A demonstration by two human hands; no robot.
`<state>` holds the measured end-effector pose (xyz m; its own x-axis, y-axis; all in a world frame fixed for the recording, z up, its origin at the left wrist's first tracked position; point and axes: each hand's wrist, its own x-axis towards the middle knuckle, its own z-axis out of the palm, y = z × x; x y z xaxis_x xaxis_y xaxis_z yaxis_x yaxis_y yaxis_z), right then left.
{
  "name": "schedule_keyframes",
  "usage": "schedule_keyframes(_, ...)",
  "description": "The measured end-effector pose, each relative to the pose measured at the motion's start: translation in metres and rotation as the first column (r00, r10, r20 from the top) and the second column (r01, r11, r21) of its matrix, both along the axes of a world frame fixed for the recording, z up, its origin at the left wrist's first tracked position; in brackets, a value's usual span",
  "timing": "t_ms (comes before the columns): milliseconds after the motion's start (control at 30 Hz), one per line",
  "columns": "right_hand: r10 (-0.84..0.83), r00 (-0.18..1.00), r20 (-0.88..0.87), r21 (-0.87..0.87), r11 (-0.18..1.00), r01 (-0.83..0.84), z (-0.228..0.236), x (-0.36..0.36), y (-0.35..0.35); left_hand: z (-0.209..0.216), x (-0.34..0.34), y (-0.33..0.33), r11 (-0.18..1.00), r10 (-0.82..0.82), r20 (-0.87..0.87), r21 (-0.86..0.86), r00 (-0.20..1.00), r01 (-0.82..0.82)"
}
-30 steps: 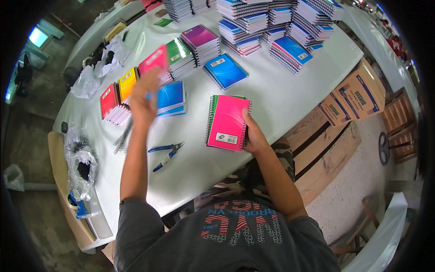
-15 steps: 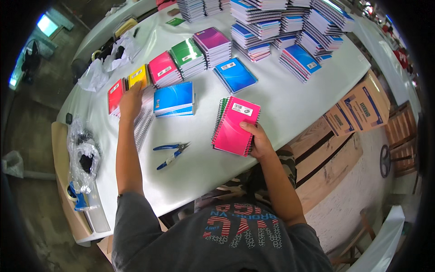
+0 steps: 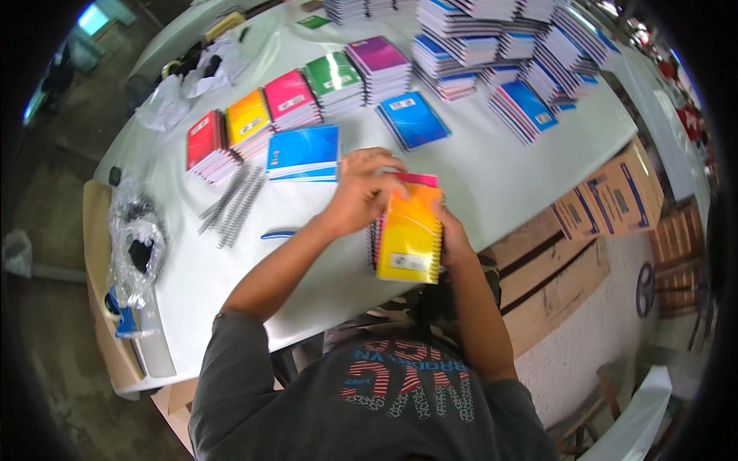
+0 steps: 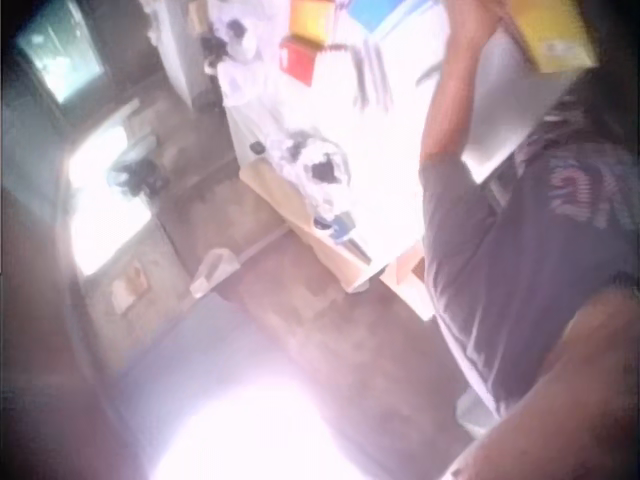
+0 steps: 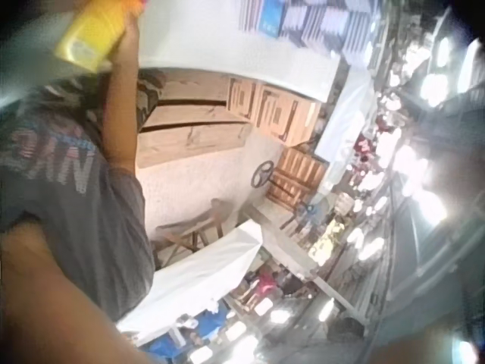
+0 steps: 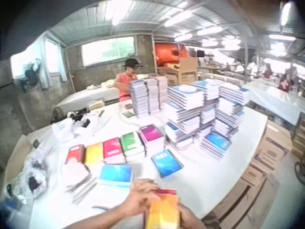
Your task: The person organizes notebooks by color, checks the wire binding using pliers, and stacks them into piles on a table.
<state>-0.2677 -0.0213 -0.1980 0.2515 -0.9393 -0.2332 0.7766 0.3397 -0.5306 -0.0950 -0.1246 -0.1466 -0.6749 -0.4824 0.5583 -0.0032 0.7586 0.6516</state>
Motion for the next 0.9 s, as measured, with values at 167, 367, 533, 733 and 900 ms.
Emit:
schedule_keyframes(167, -0.041, 0.995, -0.09, 0.063, 0.997, 0.047, -0.012, -0.004, -0.002, 0.012, 0.063, -0.052, 0.569, 0.742, 0.095, -0.613, 0.664, -0.548)
schedule_keyframes(367, -0.115, 0.993, -0.009, 0.03, 0.993, 0.116, -0.013, 0.006, -0.005, 0.001, 0.251, -0.098, 0.393, 0.914, 0.218, -0.683, 0.342, -0.615)
schedule_keyframes(533, -0.13, 0.991, 0.028, 0.024, 0.991, 0.129, -0.018, 0.001, -0.002, 0.022, 0.253, -0.094, 0.392, 0.907, 0.387, -0.636, 0.165, -0.665)
schedule_keyframes(733, -0.178, 0.984, -0.014, -0.002, 0.984, 0.178, -0.019, 0.0, -0.003, 0.065, 0.181, -0.061, 0.391, 0.917, 0.025, -0.257, 0.398, -0.884)
schedule_keyframes(900, -0.225, 0.974, 0.038, -0.106, 0.968, 0.228, -0.013, 0.009, -0.003, 0.046, 0.064, 0.04, 0.653, 0.651, 0.131, -0.598, 0.748, -0.464)
